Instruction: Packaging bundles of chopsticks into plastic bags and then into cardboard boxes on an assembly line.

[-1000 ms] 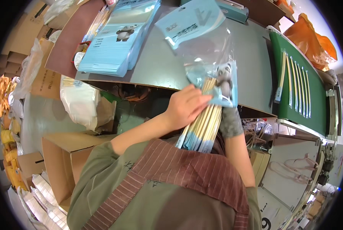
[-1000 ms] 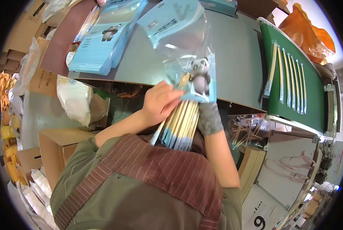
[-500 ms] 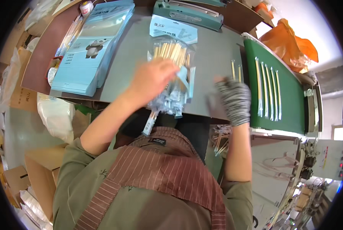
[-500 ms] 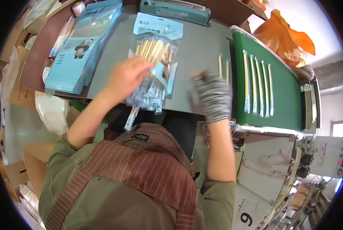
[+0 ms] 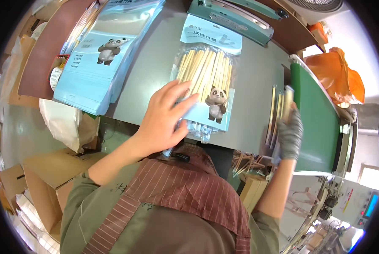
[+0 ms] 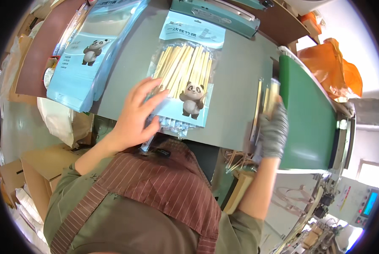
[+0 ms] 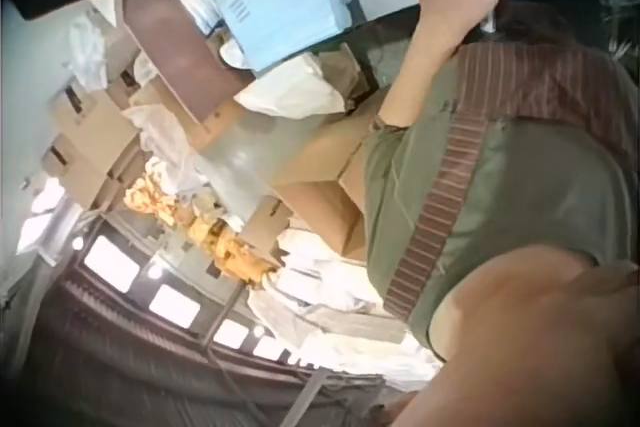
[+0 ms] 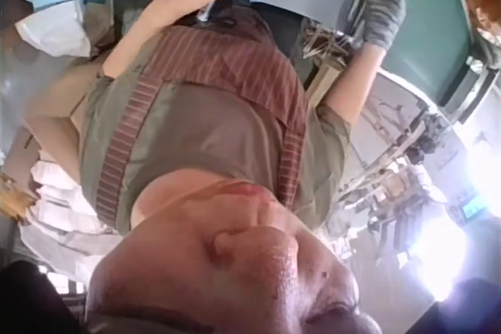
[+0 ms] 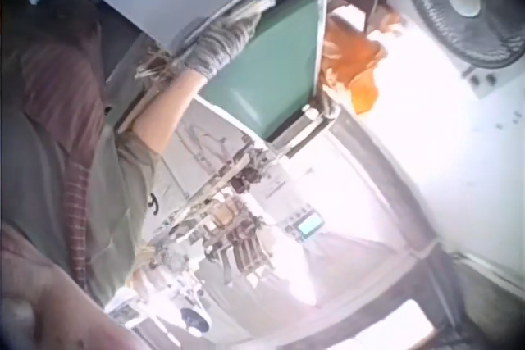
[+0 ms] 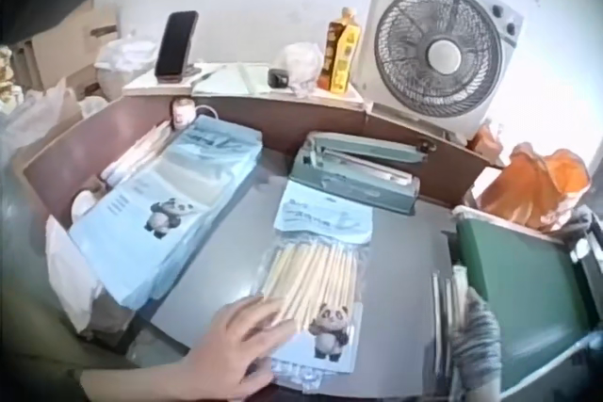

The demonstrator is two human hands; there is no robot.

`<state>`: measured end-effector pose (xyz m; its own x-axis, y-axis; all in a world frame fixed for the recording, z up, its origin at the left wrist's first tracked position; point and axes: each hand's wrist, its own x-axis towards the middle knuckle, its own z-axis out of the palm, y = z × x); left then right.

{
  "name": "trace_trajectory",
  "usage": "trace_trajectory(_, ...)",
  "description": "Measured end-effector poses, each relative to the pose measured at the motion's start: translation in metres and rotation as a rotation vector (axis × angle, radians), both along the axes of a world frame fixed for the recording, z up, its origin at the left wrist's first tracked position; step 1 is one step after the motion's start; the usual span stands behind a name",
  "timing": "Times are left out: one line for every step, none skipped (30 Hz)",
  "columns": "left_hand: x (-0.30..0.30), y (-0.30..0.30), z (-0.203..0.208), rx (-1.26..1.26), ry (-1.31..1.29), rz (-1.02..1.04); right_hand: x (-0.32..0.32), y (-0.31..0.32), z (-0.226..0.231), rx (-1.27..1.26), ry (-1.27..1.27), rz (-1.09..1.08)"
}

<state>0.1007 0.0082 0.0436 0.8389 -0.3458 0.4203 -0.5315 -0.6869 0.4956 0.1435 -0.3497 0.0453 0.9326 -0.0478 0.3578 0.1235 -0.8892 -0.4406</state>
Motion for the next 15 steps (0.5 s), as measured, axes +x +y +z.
trace_trajectory(0.008, -0.007, 0.011, 0.110, -0.105, -0.023, 0.011, 0.015, -0.017, -0.143, 0.088, -0.122)
trace_trajectory(0.015, -0.006, 0.008, 0.109, -0.105, -0.030, 0.021, 0.024, -0.028, -0.299, 0.165, -0.251)
trace_trajectory(0.022, -0.007, 0.002, 0.140, -0.031, -0.092, 0.026, 0.022, -0.042, -0.378, 0.143, -0.318)
trace_trajectory(0.030, -0.012, -0.004, 0.166, 0.043, -0.157, 0.027, 0.013, -0.060, -0.462, 0.123, -0.387)
trace_trajectory(0.037, -0.017, -0.004, 0.187, 0.014, -0.077, 0.028, -0.005, -0.073, -0.006, 0.051, -0.395)
trace_trajectory(0.046, -0.012, -0.006, 0.201, 0.030, -0.060, 0.026, 0.021, -0.059, 0.005, 0.067, -0.376)
trace_trajectory(0.057, -0.006, -0.007, 0.161, 0.003, -0.083, 0.021, 0.044, -0.039, -0.220, 0.154, -0.316)
trace_trajectory(0.061, -0.002, -0.005, 0.116, -0.030, -0.115, 0.013, 0.064, -0.024, -0.447, 0.231, -0.261)
trace_trajectory(0.064, -0.006, -0.004, 0.117, -0.032, -0.116, 0.012, 0.055, -0.023, -0.358, 0.221, -0.205)
trace_trajectory(0.065, -0.011, -0.005, 0.071, -0.130, -0.167, 0.013, 0.047, -0.017, -0.339, 0.399, -0.297)
trace_trajectory(0.068, -0.018, -0.006, 0.022, -0.230, -0.218, 0.014, 0.036, -0.015, -0.313, 0.486, -0.335)
trace_trajectory(0.069, -0.021, -0.008, 0.018, -0.233, -0.217, 0.013, 0.025, -0.013, -0.287, 0.574, -0.371)
trace_trajectory(0.070, -0.025, -0.011, 0.002, -0.297, -0.201, 0.009, 0.019, -0.016, -0.312, 0.558, -0.351)
trace_trajectory(0.071, -0.026, -0.015, -0.012, -0.359, -0.186, 0.002, 0.018, -0.018, -0.315, 0.557, -0.351)
trace_trajectory(0.073, -0.024, -0.018, -0.012, -0.359, -0.178, -0.006, 0.021, -0.019, -0.438, 0.372, -0.200)
